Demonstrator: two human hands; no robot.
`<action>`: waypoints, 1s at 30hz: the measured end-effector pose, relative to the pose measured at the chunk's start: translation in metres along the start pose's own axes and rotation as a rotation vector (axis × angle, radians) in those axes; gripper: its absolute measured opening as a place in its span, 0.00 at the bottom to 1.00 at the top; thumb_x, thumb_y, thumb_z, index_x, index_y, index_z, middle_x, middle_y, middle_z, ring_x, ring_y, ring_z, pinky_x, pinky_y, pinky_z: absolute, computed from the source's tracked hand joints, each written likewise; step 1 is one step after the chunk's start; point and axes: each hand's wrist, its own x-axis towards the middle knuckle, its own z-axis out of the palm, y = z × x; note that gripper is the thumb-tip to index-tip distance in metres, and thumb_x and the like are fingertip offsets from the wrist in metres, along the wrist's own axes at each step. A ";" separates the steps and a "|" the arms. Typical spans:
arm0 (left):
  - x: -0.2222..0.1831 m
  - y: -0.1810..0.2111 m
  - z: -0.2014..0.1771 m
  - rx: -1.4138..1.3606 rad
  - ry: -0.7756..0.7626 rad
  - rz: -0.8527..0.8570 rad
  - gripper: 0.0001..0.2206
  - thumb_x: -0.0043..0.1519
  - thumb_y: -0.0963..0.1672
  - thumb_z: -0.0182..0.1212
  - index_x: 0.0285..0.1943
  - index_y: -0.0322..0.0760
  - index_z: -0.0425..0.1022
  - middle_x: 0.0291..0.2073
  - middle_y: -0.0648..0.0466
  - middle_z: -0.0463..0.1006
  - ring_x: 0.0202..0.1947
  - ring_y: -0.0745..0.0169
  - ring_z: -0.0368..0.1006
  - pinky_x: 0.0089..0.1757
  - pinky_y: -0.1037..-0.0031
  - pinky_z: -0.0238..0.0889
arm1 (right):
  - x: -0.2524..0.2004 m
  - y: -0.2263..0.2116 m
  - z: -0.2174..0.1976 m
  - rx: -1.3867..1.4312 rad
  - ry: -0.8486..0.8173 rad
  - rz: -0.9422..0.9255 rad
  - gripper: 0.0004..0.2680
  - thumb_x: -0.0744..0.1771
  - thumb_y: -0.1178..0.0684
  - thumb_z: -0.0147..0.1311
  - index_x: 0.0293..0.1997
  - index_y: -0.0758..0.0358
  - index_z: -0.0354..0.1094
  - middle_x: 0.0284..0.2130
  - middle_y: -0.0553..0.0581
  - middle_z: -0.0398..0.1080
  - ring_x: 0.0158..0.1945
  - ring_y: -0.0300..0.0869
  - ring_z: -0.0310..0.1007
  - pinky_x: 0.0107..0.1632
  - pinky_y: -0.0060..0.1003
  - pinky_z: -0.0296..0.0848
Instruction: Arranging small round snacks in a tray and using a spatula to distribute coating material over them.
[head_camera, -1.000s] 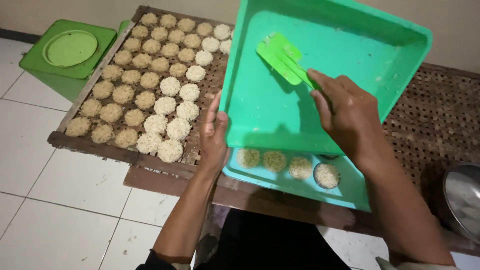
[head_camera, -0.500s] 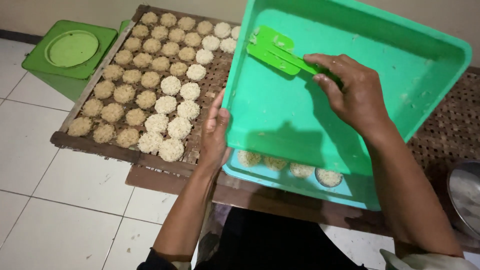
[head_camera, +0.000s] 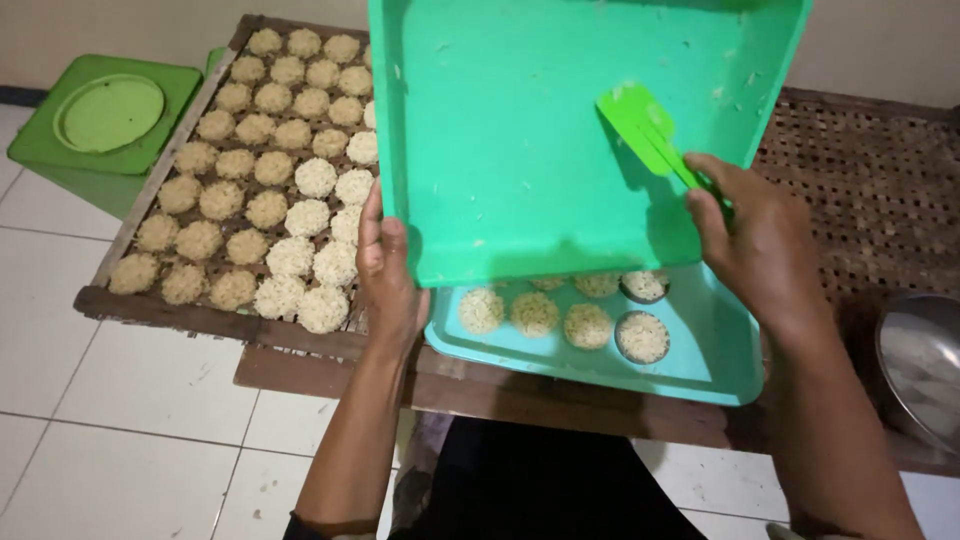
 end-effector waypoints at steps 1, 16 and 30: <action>-0.001 0.001 0.000 0.004 -0.005 -0.001 0.41 0.58 0.57 0.57 0.77 0.38 0.44 0.68 0.35 0.62 0.62 0.42 0.67 0.57 0.58 0.71 | 0.006 0.004 0.005 0.002 0.004 0.004 0.14 0.68 0.67 0.57 0.62 0.79 0.72 0.46 0.74 0.77 0.28 0.51 0.74 0.30 0.43 0.72; -0.003 -0.013 -0.008 0.081 0.026 0.041 0.29 0.67 0.52 0.49 0.77 0.45 0.46 0.71 0.36 0.56 0.63 0.40 0.64 0.57 0.55 0.71 | -0.003 -0.008 0.005 0.047 0.070 0.055 0.14 0.71 0.64 0.55 0.66 0.72 0.68 0.46 0.74 0.77 0.23 0.45 0.68 0.24 0.38 0.69; -0.003 -0.036 -0.019 0.133 0.138 0.215 0.26 0.70 0.50 0.50 0.75 0.39 0.53 0.57 0.42 0.73 0.50 0.53 0.77 0.53 0.53 0.75 | 0.005 0.043 0.046 0.268 0.122 0.042 0.14 0.72 0.67 0.46 0.68 0.79 0.64 0.44 0.80 0.74 0.39 0.64 0.77 0.39 0.55 0.76</action>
